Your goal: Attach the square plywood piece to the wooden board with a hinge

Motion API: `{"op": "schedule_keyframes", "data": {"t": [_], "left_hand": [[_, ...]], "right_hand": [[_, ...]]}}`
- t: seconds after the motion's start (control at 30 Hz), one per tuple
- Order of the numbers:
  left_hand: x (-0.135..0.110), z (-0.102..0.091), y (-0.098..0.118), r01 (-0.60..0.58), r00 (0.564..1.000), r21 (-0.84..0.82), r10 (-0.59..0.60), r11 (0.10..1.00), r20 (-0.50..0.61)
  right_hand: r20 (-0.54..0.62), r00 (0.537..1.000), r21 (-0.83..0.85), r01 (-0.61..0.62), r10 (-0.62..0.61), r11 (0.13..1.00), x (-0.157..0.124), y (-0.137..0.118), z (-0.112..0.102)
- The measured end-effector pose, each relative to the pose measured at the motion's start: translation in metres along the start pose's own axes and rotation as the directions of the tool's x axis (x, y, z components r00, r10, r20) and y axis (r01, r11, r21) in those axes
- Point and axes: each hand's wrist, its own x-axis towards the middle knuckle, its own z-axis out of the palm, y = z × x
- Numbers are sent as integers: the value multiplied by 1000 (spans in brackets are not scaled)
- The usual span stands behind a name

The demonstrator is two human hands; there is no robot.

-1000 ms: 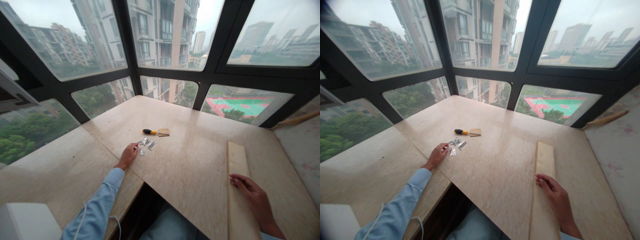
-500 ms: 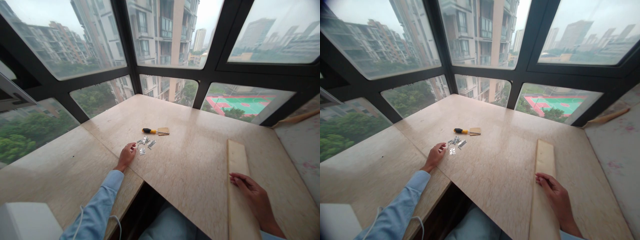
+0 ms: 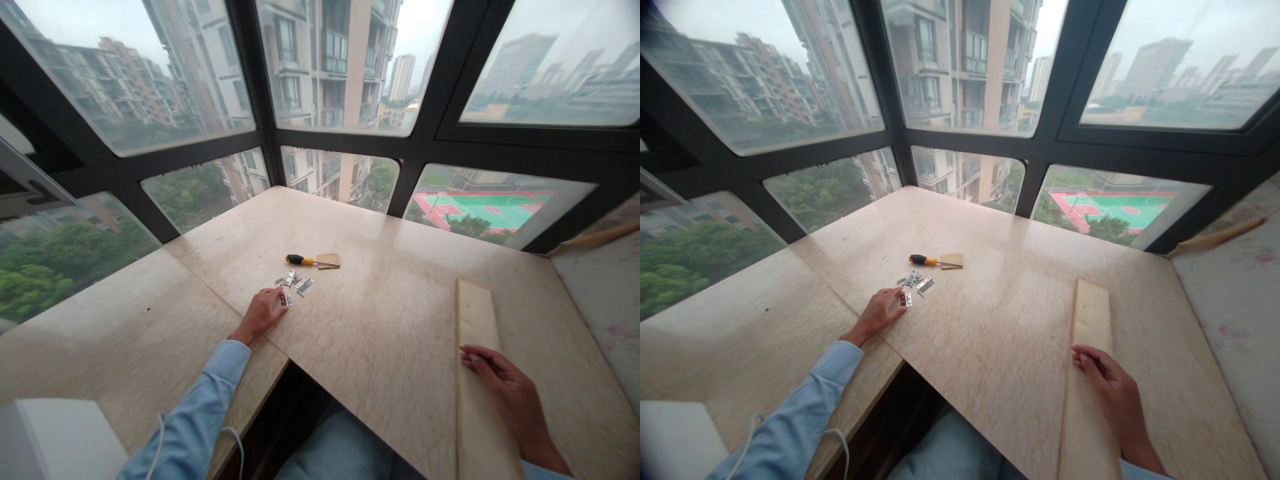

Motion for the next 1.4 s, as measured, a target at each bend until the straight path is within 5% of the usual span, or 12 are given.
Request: {"op": "schedule_keyframes", "data": {"t": [0.57,0.8,1.17,1.4], "left_hand": [[38,-2,16,70,963,114,-97,991,251],[33,-5,22,96,940,95,-121,991,318],[22,-9,29,176,967,-105,-153,979,203],[-3,-15,35,295,955,-432,-280,852,100]], "right_hand": [[4,998,10,-67,67,998,-1,-8,1],[13,996,41,-86,85,995,-1,-6,0],[17,998,38,-67,67,997,-1,-2,1],[12,996,37,-92,91,995,-1,-3,0]]}}
